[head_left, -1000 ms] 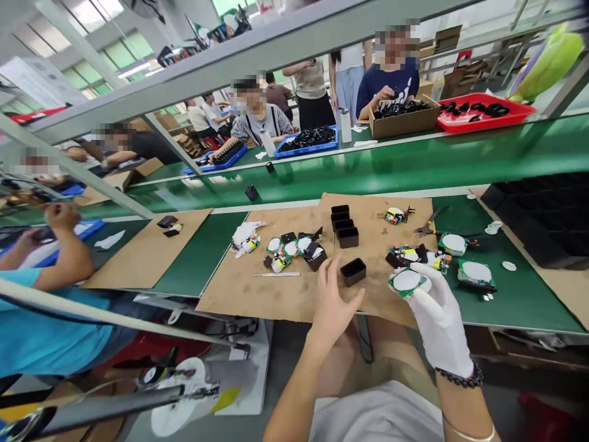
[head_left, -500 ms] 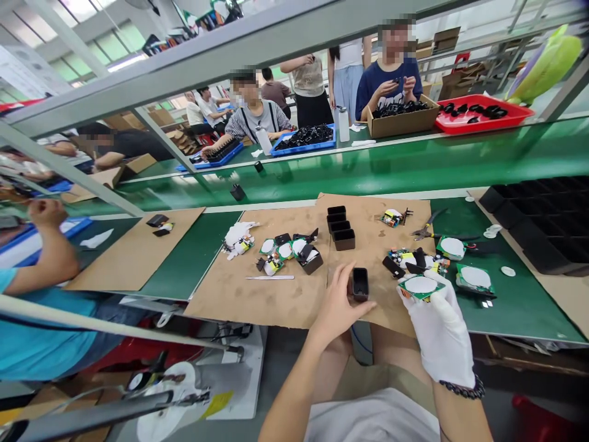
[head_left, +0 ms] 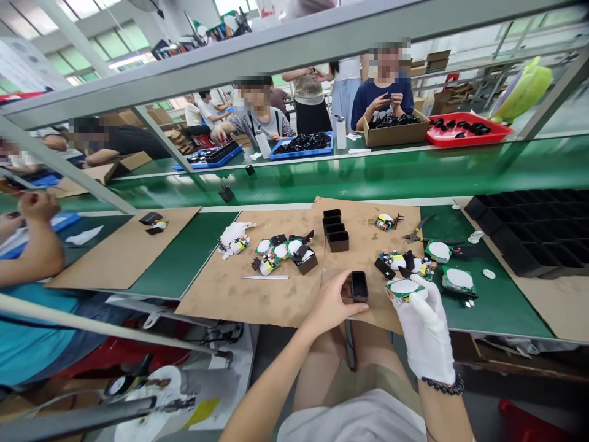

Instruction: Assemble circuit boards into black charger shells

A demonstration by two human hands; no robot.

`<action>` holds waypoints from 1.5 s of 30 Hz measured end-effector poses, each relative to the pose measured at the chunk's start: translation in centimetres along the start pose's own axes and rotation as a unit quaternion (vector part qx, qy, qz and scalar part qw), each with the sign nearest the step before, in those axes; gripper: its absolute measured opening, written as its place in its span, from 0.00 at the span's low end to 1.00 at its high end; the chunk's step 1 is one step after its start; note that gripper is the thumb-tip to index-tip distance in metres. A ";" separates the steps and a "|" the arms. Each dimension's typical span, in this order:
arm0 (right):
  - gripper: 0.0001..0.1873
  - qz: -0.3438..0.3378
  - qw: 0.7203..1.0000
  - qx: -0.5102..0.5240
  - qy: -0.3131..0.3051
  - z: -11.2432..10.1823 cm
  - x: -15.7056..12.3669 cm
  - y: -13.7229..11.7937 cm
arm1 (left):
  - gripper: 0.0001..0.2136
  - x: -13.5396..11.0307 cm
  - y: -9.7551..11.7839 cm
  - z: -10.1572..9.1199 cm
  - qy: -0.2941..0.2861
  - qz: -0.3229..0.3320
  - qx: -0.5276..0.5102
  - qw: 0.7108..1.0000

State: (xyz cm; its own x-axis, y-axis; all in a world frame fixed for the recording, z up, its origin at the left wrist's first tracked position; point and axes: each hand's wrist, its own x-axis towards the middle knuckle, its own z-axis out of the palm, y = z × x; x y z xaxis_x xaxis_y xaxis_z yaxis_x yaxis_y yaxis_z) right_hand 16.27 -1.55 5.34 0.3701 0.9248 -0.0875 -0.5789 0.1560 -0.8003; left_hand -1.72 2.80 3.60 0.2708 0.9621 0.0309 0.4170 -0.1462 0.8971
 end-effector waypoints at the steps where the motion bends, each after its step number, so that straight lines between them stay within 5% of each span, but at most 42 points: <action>1: 0.20 -0.011 1.000 0.002 0.002 0.0 0.0 0.2 | 0.34 0.0 0.0 0.1 0.003 0.002 -0.006 1.000; 9: 0.21 -0.072 0.995 -0.074 0.010 0.6 -0.5 0.2 | 0.29 -2.6 2.9 0.2 0.097 0.038 -0.042 0.994; 14: 0.22 -0.077 0.990 -0.066 -0.097 1.2 -1.2 -1.9 | 0.27 -4.9 4.9 -1.2 0.146 0.080 -0.060 0.984; 24: 0.24 -0.114 0.948 -0.133 -0.266 3.1 -2.1 -2.6 | 0.30 -7.2 5.4 -4.0 0.131 0.074 -0.063 0.987; 28: 0.24 -0.156 0.946 -0.168 -0.228 4.7 -2.7 -2.0 | 0.28 -7.8 5.3 -4.1 0.174 0.072 -0.055 0.981; 32: 0.22 -0.113 0.969 -0.148 -0.164 5.1 -3.2 -1.0 | 0.30 -8.0 4.8 -3.9 0.220 0.014 -0.116 0.969; 41: 0.20 0.063 0.996 -0.006 -0.071 5.9 -3.9 2.3 | 0.38 -6.7 5.1 -1.8 0.204 -0.065 -0.295 0.931; 45: 0.19 0.055 0.995 0.001 -0.079 6.1 -3.2 2.6 | 0.25 -7.0 4.4 -1.6 0.177 -0.056 -0.346 0.920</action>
State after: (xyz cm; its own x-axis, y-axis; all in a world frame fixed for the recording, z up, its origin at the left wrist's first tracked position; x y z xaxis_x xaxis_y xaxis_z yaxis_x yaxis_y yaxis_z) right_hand 9.15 -2.03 7.10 0.1858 0.9792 -0.0812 -0.6119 0.0506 -0.7893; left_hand -3.21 -4.24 8.01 -0.0906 0.9948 -0.0467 -0.2605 0.0216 0.9652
